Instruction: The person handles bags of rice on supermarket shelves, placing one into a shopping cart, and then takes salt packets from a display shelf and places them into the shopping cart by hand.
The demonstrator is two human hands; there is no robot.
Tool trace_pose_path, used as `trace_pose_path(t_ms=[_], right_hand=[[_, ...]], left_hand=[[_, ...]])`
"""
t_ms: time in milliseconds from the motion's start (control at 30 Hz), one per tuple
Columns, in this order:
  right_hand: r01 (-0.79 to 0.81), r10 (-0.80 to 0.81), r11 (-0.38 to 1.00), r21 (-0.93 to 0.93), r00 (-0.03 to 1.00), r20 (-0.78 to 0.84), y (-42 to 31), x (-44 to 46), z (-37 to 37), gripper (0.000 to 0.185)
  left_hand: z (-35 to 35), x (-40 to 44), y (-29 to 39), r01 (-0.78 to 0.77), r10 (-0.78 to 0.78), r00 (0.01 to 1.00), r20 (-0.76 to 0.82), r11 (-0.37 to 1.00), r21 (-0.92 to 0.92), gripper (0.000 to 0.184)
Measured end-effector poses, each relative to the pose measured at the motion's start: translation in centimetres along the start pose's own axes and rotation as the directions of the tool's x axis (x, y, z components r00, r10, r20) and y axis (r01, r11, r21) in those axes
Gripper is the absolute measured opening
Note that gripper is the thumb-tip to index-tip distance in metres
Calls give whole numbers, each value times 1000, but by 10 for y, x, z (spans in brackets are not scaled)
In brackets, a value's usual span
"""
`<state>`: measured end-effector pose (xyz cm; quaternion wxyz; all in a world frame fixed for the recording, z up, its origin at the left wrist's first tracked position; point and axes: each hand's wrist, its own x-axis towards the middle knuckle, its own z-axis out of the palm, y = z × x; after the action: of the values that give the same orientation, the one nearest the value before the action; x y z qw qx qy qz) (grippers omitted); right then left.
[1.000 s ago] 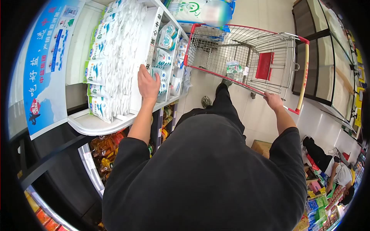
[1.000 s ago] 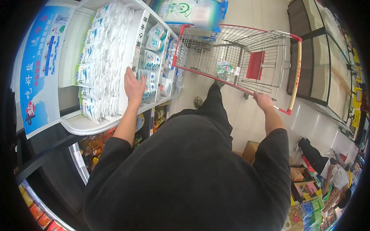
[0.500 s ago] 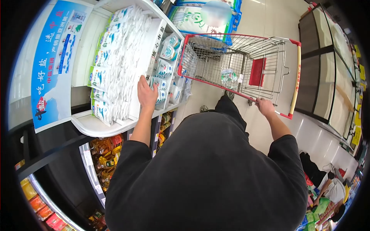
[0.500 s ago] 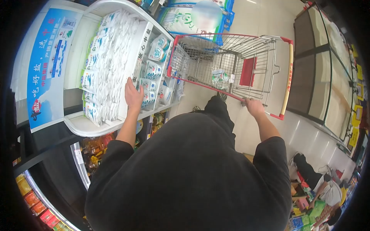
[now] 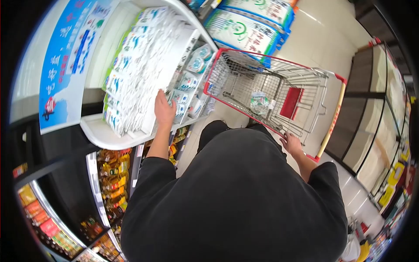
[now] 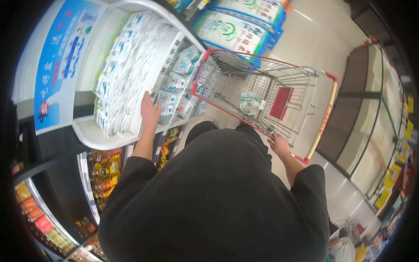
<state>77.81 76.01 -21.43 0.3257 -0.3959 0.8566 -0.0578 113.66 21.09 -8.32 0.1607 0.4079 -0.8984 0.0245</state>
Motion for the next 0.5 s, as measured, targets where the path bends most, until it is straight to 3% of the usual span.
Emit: trace_pose_path(t_ms=[100, 233, 300, 333, 367, 433, 467, 500], right_hand=[[76, -76, 997, 4, 997, -13, 1, 4, 3, 39], [-65, 63, 998, 9, 989, 134, -12, 15, -11, 50], [-87, 97, 994, -71, 985, 142, -28, 20, -20, 51], [-121, 156, 978, -172, 966, 205, -31, 32, -18, 52], [-159, 202, 975, -154, 923, 329, -34, 46, -19, 52], [-78, 169, 958, -275, 930, 326, -72, 73, -36, 53], [-50, 159, 945, -325, 934, 320, -99, 88, -48, 53], [-28, 91, 969, -246, 965, 248, -126, 105, -57, 52]], left_hand=[[3, -1, -5, 89, -88, 995, 38, 996, -27, 76], [-21, 25, 5, 140, -140, 990, 6, 990, 6, 61], [-64, 56, 17, 313, -258, 924, 282, 934, -172, 45], [-63, 63, 10, 100, -112, 992, -65, 981, -166, 36], [-65, 72, -3, 112, -128, 988, -84, 978, -176, 36], [-110, 107, -12, -72, 55, 912, -406, 997, -29, 40], [-125, 122, -21, 3, -5, 898, -439, 1000, -4, 45], [-141, 134, -29, 81, -63, 880, -470, 997, 18, 51]])
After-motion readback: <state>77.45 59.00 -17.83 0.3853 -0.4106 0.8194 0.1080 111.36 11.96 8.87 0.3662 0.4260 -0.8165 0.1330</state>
